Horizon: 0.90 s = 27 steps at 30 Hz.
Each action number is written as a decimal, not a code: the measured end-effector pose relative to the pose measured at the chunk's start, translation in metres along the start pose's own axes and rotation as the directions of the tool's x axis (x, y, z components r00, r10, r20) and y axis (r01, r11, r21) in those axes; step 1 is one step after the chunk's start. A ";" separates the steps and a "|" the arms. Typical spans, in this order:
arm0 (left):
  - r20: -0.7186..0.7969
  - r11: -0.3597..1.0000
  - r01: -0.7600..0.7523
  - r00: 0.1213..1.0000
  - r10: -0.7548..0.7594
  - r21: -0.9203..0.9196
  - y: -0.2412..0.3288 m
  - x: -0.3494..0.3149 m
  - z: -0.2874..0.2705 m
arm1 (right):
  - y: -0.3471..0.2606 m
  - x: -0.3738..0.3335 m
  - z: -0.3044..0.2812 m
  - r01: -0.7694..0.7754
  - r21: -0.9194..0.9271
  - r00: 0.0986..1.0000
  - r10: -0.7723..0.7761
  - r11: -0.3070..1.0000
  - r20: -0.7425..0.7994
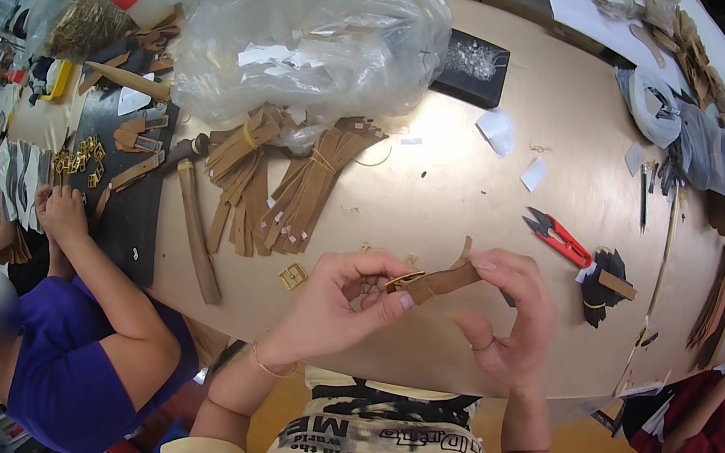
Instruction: The person assembles a leather strap by attaching a metal buckle. They use pliers to secure the buckle onto the strap, then fold and align the leather ends. The person handles multiple strap pieces and tools on a cluttered workbench.
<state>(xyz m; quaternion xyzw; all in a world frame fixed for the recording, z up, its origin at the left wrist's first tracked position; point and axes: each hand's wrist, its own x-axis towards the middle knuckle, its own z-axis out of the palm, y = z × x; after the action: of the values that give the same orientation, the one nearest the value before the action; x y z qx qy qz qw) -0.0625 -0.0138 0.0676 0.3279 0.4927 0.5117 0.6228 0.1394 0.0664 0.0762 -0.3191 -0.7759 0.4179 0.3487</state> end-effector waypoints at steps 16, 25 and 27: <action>-0.143 0.962 -0.034 0.987 0.076 0.270 -0.011 -0.004 0.024 | 0.002 -0.020 0.005 -0.185 0.207 0.983 0.183 0.961 0.029; 0.118 0.804 -0.172 0.985 0.127 0.569 -0.002 -0.002 0.022 | 0.009 -0.031 -0.006 -0.260 0.320 0.965 0.254 0.911 0.061; 0.124 0.693 -0.258 0.963 0.238 0.674 -0.001 -0.001 0.022 | 0.012 -0.034 -0.006 -0.228 0.321 0.973 0.229 0.919 0.035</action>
<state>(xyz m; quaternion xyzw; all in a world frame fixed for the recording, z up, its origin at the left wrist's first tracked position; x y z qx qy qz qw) -0.0411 -0.0125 0.0730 0.6041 0.5892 0.3690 0.3897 0.1652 0.0478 0.0586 -0.3466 -0.6538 0.5766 0.3462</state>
